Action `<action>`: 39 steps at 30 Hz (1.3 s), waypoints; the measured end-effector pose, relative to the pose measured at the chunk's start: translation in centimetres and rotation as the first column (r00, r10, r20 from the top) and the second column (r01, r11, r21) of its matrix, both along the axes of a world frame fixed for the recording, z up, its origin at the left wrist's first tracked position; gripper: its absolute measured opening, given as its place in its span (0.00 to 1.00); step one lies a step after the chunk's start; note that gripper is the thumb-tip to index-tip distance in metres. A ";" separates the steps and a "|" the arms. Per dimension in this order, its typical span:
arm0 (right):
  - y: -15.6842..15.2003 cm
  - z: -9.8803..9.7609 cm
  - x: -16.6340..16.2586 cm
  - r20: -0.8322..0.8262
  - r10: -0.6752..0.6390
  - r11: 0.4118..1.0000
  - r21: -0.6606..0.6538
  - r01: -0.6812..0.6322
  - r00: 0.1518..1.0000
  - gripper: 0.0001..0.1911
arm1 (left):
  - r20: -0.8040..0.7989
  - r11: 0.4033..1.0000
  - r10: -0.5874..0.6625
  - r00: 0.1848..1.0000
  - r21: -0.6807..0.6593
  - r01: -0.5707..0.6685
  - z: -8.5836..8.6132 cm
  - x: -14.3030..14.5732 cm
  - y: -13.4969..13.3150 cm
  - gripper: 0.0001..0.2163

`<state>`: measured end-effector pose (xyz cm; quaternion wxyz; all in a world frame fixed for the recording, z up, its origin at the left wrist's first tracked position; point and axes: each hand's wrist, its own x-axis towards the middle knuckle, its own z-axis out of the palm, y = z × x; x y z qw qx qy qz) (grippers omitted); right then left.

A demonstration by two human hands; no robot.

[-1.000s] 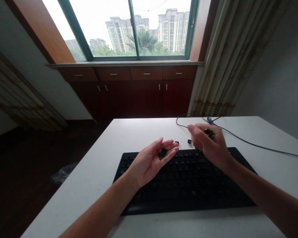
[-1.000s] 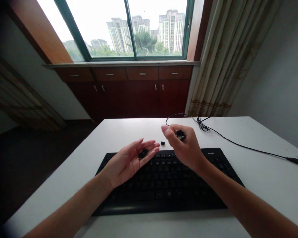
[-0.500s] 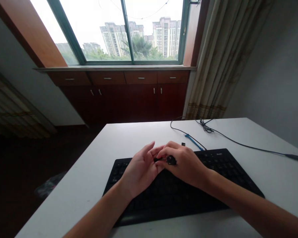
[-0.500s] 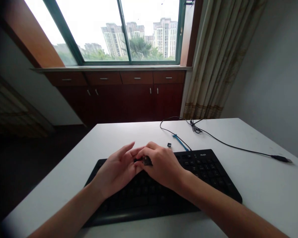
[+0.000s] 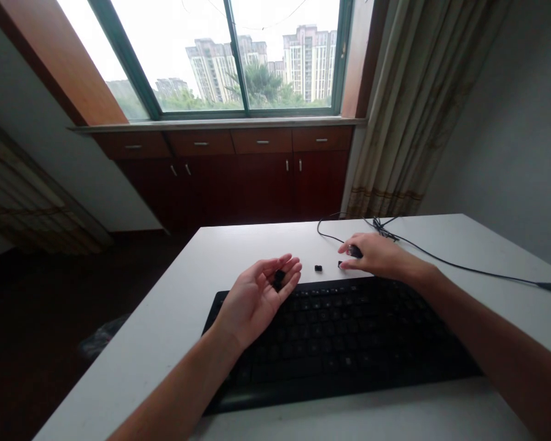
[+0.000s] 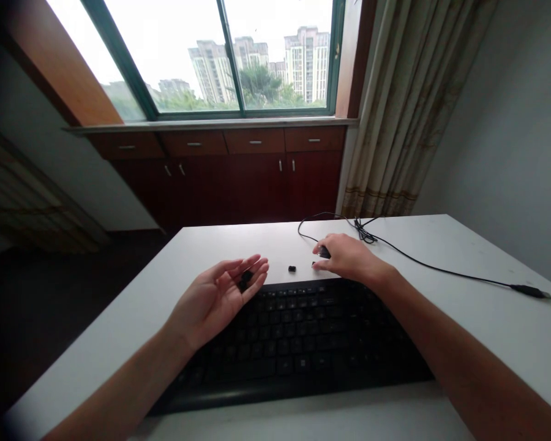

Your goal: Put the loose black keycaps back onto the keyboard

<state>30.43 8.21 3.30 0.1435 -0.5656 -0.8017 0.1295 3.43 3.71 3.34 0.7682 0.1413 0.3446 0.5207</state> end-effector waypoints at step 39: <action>-0.2 3.0 0.9 -0.047 0.092 0.991 -0.097 -0.096 0.995 0.20 | -0.160 0.993 0.037 0.986 0.116 -0.019 0.0 -1.3 1.1 0.08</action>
